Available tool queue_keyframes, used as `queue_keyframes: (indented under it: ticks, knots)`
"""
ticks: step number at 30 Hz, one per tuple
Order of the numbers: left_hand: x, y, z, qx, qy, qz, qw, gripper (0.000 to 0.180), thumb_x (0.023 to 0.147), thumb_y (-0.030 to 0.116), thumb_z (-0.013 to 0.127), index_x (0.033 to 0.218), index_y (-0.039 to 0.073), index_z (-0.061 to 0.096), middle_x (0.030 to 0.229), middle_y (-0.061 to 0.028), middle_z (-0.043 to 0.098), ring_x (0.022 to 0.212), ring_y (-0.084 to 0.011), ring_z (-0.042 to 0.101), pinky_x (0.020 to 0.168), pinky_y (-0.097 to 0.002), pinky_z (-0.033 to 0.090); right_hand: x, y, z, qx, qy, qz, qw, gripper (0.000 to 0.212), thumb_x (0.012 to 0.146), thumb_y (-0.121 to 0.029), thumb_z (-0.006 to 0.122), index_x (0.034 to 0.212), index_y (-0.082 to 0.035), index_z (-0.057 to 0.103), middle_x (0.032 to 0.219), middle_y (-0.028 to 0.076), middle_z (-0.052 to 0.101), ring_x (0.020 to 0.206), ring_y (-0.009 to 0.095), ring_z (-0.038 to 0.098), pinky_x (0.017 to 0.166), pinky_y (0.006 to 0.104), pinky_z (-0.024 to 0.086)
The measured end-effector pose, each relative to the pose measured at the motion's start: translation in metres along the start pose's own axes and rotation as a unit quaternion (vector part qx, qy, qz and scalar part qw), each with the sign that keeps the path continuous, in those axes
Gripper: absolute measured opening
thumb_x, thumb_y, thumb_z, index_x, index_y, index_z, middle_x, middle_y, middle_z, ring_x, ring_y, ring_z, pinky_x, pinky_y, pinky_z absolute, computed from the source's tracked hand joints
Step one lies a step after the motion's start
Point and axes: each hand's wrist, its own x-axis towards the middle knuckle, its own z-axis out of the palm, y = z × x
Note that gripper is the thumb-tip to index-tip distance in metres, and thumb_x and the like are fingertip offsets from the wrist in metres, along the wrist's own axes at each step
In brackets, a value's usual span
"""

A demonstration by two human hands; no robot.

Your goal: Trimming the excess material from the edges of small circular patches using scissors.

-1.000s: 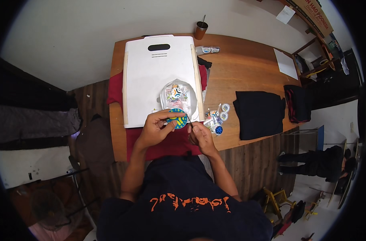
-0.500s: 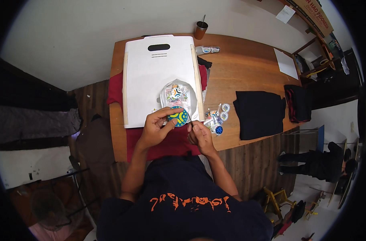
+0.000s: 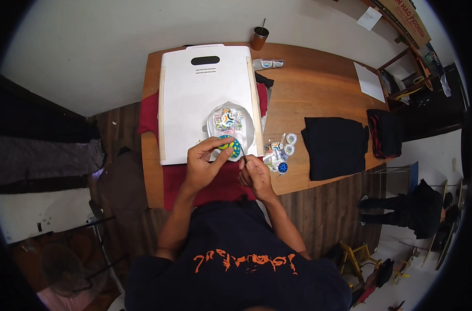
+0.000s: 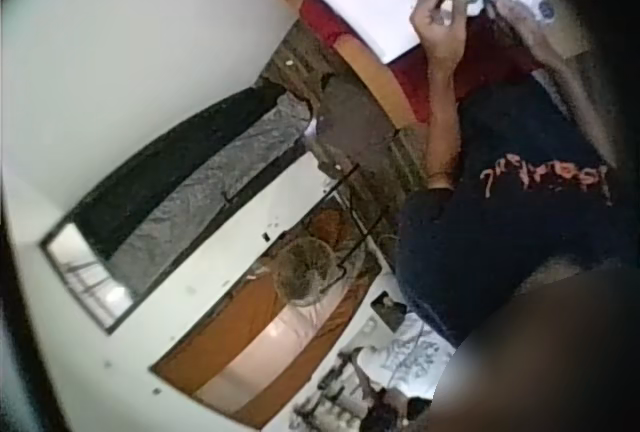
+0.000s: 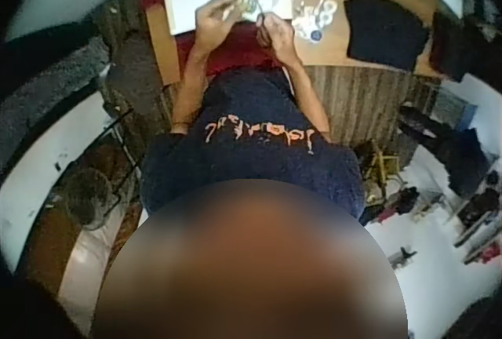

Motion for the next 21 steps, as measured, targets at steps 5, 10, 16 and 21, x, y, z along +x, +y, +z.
queue_keyframes:
  ticks: [5,10,16,21]
  knots:
    - [-0.0006,-0.0010,0.0002,-0.070,0.001,-0.001,0.998,0.029,0.088,-0.011,0.063,0.117,-0.009,0.064,0.112,-0.0150,0.064,0.104,-0.0161,0.062,0.090,-0.0258,0.050,0.0016,-0.0050,0.0053,-0.021,0.007,0.012,1.000,0.035,0.105,-0.036,0.041,0.099,-0.003,0.049,0.053,-0.004,0.028,0.043,0.006,0.023,0.046,0.0246,0.022]
    - [0.0006,0.0038,-0.0004,-0.064,-0.012,0.001,0.998,0.031,0.088,-0.011,0.063,0.119,-0.008,0.063,0.114,-0.0157,0.064,0.106,-0.0170,0.061,0.092,-0.0263,0.050,0.0001,-0.0022,0.0030,0.012,0.002,0.007,1.000,0.028,0.106,-0.028,0.041,0.100,-0.002,0.050,0.055,-0.005,0.031,0.044,0.005,0.025,0.045,0.0240,0.023]
    - [0.0003,0.0059,0.0009,-0.057,-0.012,-0.003,0.998,0.032,0.088,-0.010,0.063,0.120,-0.008,0.063,0.115,-0.0162,0.064,0.107,-0.0171,0.061,0.093,-0.0263,0.049,-0.0009,0.0014,0.0035,0.028,0.006,0.009,1.000,0.030,0.106,-0.030,0.040,0.099,-0.003,0.050,0.054,-0.005,0.029,0.043,0.005,0.023,0.045,0.0237,0.022]
    - [-0.0002,0.0063,0.0021,-0.049,-0.012,0.005,0.999,0.032,0.088,-0.010,0.063,0.120,-0.008,0.063,0.116,-0.0169,0.064,0.108,-0.0174,0.061,0.093,-0.0263,0.049,-0.0007,0.0000,0.0068,0.035,0.018,0.015,0.999,0.030,0.106,-0.032,0.040,0.100,-0.003,0.050,0.054,-0.005,0.030,0.043,0.005,0.023,0.044,0.0236,0.022]
